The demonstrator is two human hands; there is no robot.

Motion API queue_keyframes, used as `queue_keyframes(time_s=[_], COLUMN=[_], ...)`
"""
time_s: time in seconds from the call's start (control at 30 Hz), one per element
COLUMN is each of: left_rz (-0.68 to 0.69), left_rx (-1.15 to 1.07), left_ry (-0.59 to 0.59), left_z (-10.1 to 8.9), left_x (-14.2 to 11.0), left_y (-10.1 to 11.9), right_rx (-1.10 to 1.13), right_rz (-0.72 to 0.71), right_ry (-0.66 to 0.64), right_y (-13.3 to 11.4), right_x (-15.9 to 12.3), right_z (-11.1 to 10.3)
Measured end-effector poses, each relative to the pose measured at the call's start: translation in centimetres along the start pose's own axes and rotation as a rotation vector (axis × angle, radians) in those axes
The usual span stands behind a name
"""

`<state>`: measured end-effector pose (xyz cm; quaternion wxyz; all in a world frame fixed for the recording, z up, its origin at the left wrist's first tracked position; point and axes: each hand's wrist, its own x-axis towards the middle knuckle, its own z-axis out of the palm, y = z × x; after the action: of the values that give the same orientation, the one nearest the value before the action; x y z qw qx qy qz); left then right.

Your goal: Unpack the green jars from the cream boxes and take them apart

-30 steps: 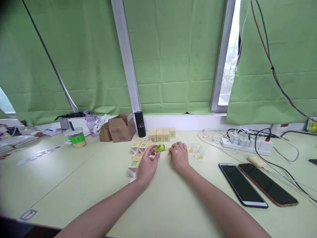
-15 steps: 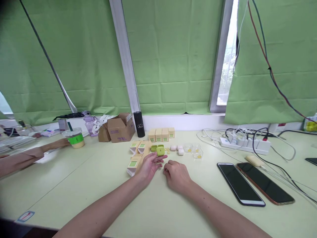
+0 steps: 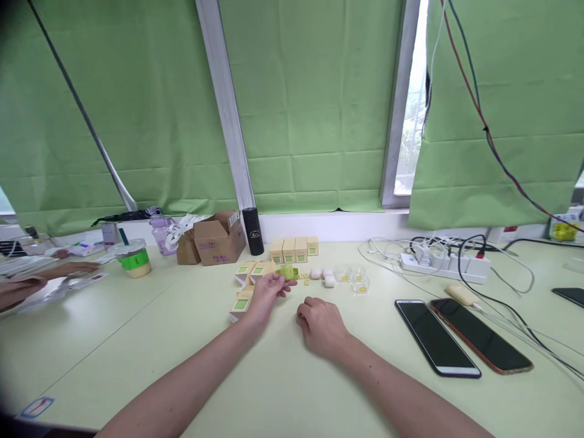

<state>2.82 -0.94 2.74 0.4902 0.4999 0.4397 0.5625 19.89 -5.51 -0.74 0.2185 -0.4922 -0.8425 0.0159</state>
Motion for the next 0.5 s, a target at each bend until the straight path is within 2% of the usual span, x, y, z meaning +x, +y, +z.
queue_keyframes(time_s=[0.07, 0.17, 0.27, 0.37, 0.5], left_rz=[0.133, 0.273, 0.406, 0.4, 0.355], left_rx=[0.225, 0.622, 1.038, 1.272, 1.331], left_ry=[0.015, -0.059, -0.062, -0.101, -0.141], left_z=[-0.3, -0.7, -0.9, -0.8, -0.3], left_x=[0.6, 1.0, 1.1, 1.6, 2.8], left_y=[0.7, 1.8, 2.2, 1.9, 1.2], right_rx=[0.002, 0.003, 0.005, 0.0, -0.001], right_rz=[-0.004, -0.011, -0.017, -0.015, -0.012], right_ry=[-0.003, 0.007, 0.02, 0.016, 0.005], right_y=[0.1, 0.1, 0.2, 0.2, 0.1], right_x=[0.0, -0.1, -0.2, -0.1, -0.1], right_z=[-0.1, -0.1, 0.0, 0.0, -0.1])
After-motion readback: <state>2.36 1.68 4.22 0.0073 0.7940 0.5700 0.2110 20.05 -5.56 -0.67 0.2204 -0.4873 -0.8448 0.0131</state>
